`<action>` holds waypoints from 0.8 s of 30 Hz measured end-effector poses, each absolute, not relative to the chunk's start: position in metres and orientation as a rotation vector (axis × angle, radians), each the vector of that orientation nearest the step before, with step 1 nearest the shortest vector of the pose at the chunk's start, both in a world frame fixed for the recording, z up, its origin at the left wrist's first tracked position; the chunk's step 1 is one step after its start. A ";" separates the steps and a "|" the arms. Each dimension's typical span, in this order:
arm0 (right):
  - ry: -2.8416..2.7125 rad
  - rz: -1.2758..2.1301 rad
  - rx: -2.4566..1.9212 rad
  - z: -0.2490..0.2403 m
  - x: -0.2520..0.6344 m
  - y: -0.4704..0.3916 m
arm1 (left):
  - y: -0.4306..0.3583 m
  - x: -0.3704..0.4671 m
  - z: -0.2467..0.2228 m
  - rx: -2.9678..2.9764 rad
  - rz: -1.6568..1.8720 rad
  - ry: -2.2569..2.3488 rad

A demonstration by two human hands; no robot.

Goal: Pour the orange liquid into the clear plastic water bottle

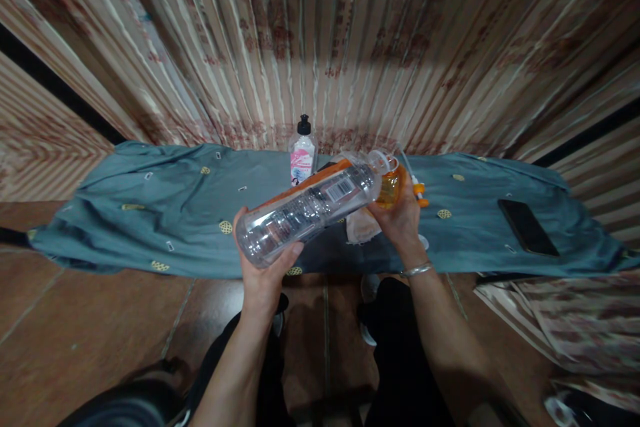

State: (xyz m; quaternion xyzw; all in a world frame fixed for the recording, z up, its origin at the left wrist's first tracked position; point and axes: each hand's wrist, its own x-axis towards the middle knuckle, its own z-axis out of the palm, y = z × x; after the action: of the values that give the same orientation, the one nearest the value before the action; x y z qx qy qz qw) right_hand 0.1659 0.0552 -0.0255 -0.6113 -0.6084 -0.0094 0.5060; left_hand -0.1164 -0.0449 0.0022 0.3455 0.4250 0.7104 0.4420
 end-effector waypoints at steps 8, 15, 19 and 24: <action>-1.472 0.003 -1.437 -0.026 0.166 0.056 | -0.045 -0.119 -0.001 0.876 1.751 1.080; -1.463 -0.001 -1.446 -0.024 0.164 0.055 | -0.044 -0.117 0.000 0.854 1.754 1.063; -1.458 0.007 -1.465 -0.023 0.165 0.055 | -0.045 -0.115 0.003 0.854 1.744 1.048; -1.454 -0.023 -1.471 -0.024 0.165 0.056 | -0.046 -0.116 0.004 0.854 1.747 1.047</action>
State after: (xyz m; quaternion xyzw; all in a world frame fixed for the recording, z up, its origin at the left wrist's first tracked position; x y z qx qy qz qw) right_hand 0.1650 0.0562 -0.0242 -0.6111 -0.6043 -0.0096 0.5111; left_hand -0.1157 -0.0458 0.0037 0.3452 0.4234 0.7065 0.4499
